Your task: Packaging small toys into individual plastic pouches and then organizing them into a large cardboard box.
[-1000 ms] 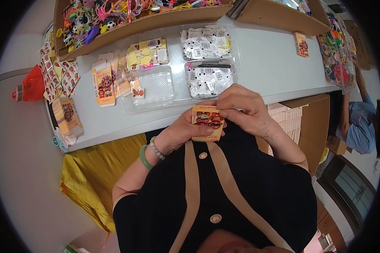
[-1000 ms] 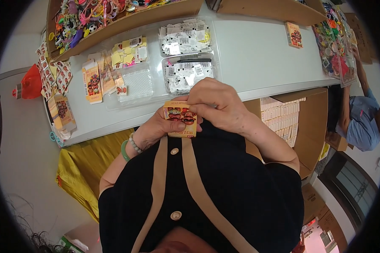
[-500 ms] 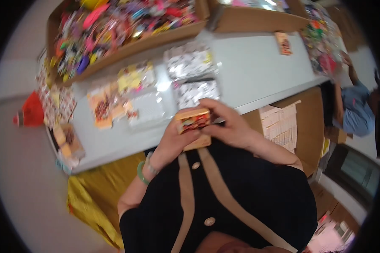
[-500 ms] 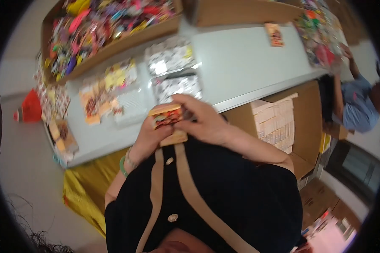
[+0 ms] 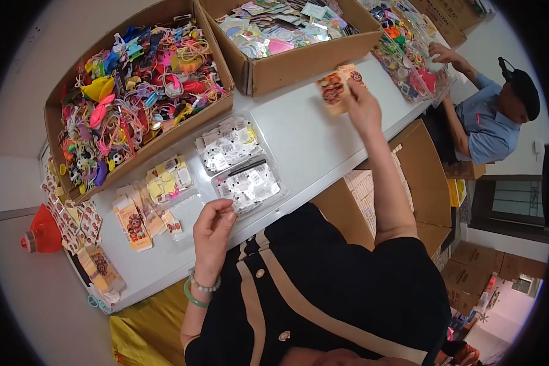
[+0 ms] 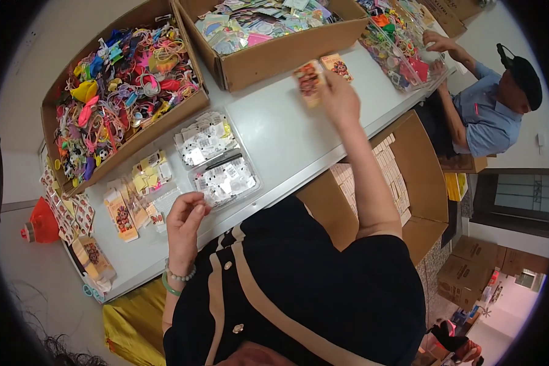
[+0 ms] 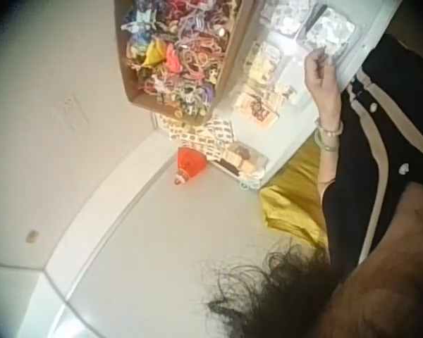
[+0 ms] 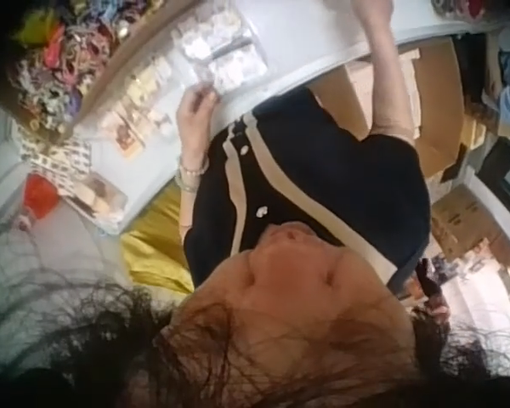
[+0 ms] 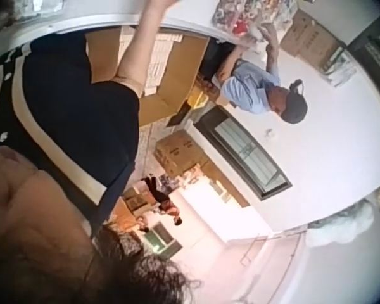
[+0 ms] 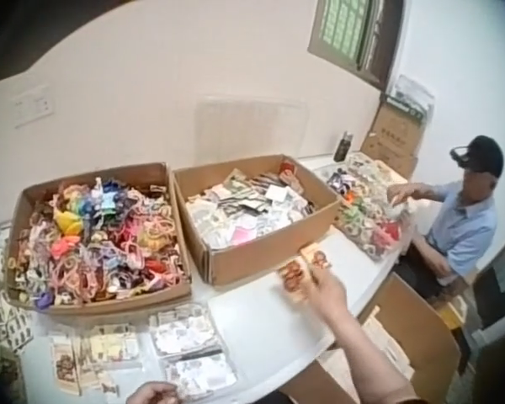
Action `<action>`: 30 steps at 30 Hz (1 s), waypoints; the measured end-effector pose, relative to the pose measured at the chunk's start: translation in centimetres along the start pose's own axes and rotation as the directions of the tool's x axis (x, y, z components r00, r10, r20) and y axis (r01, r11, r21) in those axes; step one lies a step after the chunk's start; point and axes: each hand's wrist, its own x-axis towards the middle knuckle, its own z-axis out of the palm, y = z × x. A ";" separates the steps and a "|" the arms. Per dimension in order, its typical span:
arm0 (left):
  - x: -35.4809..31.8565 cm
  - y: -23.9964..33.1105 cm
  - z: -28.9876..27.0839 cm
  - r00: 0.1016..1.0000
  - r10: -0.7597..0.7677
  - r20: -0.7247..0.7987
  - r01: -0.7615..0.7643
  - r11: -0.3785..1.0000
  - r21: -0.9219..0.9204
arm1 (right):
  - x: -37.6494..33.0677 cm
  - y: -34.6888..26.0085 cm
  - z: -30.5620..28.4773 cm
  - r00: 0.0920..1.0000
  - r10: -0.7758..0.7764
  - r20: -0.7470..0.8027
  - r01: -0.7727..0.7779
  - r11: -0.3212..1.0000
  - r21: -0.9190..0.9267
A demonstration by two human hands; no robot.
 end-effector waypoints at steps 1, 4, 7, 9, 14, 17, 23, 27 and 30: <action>0.0 0.0 0.1 1.000 0.006 0.003 -0.006 1.000 -0.003 | 2.1 2.2 -0.2 0.998 0.065 0.010 -0.064 0.997 -0.041; -0.2 0.1 0.2 1.000 -0.029 -0.008 0.029 1.000 0.006 | 7.6 7.8 -0.5 0.982 0.183 0.053 -0.180 0.982 -0.062; -0.4 0.1 0.1 0.999 -0.036 -0.015 0.036 0.999 0.022 | 9.6 8.9 0.5 0.967 0.243 0.075 -0.236 0.967 -0.092; -0.5 -0.1 0.1 0.999 -0.023 -0.037 0.024 0.999 0.021 | 9.5 7.7 -0.2 0.923 0.329 0.198 -0.343 0.939 0.038; -0.7 -0.4 -0.1 0.998 0.041 -0.055 -0.035 0.993 0.111 | 7.1 7.0 1.1 0.991 0.118 -0.063 -0.127 0.979 -0.159; -0.5 -0.4 -0.6 0.990 0.115 -0.076 -0.098 0.975 0.200 | 4.1 4.2 2.5 0.986 -0.097 -0.138 0.064 0.971 -0.230; -1.0 2.2 -0.2 0.946 0.251 -0.204 -0.135 0.881 0.454 | 5.3 4.5 5.2 0.953 -0.209 -0.221 0.118 0.923 -0.366; -1.3 2.7 -2.2 0.860 0.448 -0.244 -0.225 0.763 0.606 | 6.3 4.9 2.1 0.963 -0.258 -0.085 0.158 0.785 -0.599; -2.9 2.1 -4.4 0.796 0.466 -0.387 -0.158 0.777 0.609 | 6.4 1.1 2.7 0.993 -0.115 -0.018 0.082 0.801 -0.593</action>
